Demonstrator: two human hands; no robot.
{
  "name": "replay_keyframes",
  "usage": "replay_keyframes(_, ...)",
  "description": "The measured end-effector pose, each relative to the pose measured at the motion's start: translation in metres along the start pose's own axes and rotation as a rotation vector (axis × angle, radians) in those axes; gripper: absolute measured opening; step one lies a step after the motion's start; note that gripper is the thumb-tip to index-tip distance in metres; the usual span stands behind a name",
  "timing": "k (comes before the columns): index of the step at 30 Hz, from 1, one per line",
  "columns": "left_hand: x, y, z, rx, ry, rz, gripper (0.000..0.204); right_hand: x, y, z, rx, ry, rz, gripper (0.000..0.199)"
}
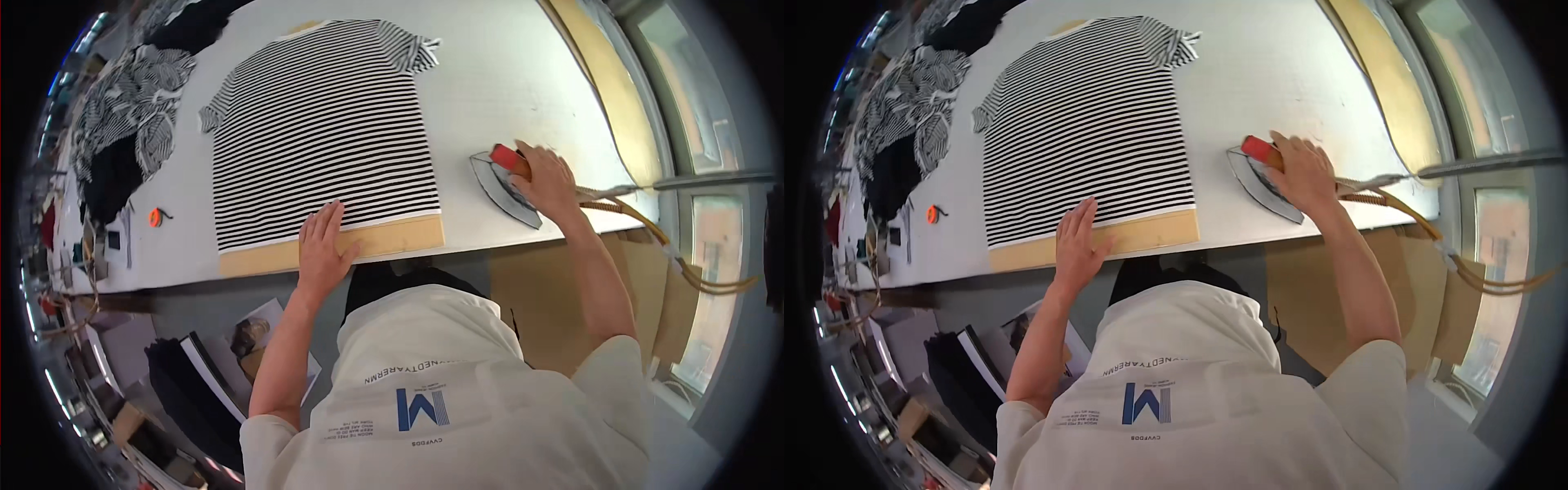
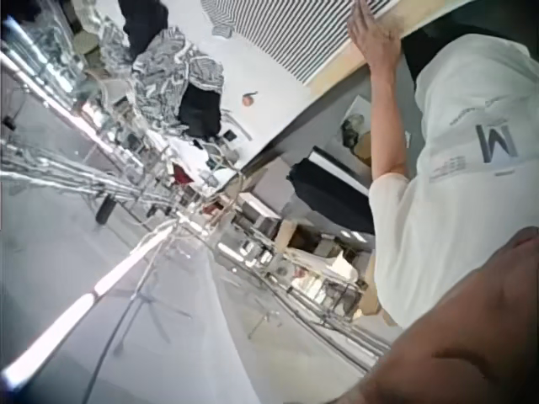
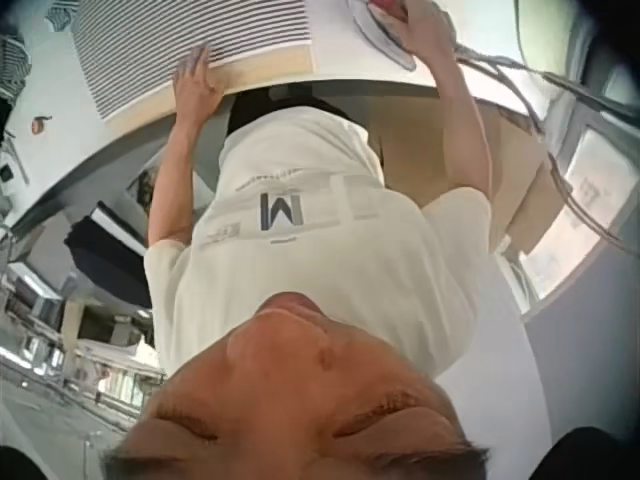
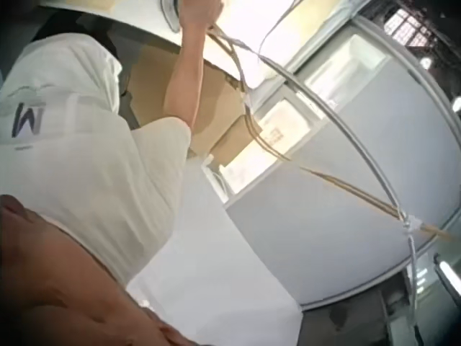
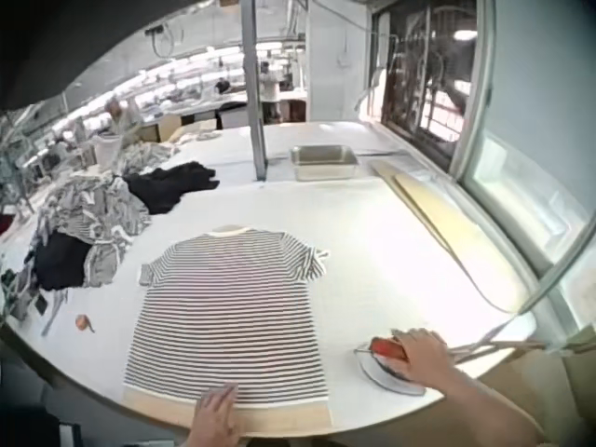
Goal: The recorder irons a striped t-shirt, measures it with a tape, and uses a cardboard template for alignment on a production table.
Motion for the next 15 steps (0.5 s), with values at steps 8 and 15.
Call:
replay_keyframes(8, -0.052, 0.115, -0.056, 0.075, -0.150, -0.412, 0.071, 0.021, -0.064, -0.105, -0.734, -0.120, -0.225, 0.022)
replay_keyframes(15, -0.051, 0.117, -0.069, 0.111, -0.153, -0.445, 0.067, 0.023, -0.072, -0.159, -0.662, -0.419, -0.348, 0.022)
Point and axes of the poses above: each hand's wrist, its own x-axis away from the middle knuckle, its own z-axis out of the back of the hand, y = z × x, the point moved 10 cm from there along -x, towards the middle knuckle, and after that the axes turned 5 degrees about -y, right-handed, at the moved point
